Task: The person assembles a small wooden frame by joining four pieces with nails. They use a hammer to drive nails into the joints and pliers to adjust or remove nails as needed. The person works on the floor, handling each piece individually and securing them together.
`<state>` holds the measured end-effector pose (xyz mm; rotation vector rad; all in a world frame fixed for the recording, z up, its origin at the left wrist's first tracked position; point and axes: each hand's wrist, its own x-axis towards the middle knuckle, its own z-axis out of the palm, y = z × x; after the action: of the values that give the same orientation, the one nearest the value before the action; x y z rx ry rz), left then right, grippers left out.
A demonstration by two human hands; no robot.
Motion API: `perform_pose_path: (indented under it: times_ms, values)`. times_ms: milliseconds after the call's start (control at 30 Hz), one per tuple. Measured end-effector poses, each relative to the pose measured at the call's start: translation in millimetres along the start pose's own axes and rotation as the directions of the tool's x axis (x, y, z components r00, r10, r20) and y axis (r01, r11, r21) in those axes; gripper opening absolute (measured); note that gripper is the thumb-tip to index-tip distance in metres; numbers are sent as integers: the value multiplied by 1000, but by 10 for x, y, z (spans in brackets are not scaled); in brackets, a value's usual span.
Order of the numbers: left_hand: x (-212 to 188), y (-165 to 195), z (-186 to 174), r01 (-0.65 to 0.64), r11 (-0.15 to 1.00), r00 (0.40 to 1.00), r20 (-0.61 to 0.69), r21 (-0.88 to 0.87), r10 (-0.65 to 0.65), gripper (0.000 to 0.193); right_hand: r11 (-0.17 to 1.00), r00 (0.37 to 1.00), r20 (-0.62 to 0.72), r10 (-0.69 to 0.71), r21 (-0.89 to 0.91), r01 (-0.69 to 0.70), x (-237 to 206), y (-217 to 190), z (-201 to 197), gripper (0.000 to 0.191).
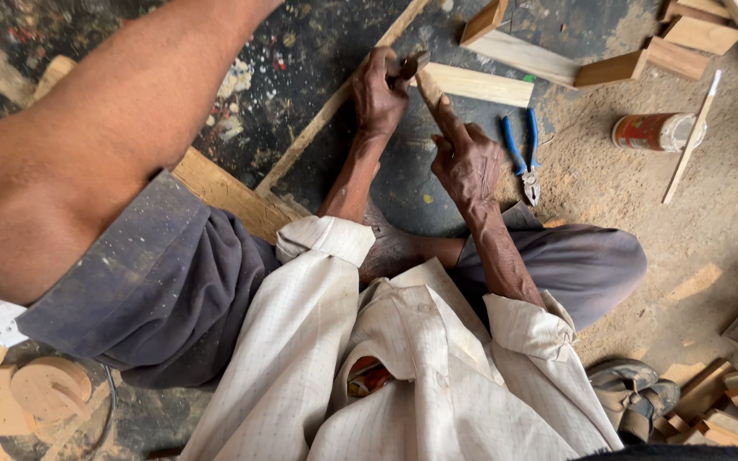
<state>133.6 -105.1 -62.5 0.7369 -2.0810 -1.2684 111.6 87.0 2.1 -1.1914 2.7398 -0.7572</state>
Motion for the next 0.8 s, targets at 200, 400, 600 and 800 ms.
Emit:
perform_pose_path:
  times_ms: [200,400,600,800]
  values:
    - [-51,-118,54,-44,997,998,-47,70,48,32,999,999,-40,-18,-28,17,4,-31,-6,52]
    - [-123,-220,72,-99,995,994,-37,34,100,31,915,971,37,235,329,-234,-198,65,-313,46]
    - [-209,-322,-68,-95,994,995,11,51,94,29,519,671,565,481,433,-737,-506,246,-639,61]
    - [10,-160,-492,192,981,906,381,22,-185,53,939,891,-304,338,50,-339,-1108,925,-1179,38]
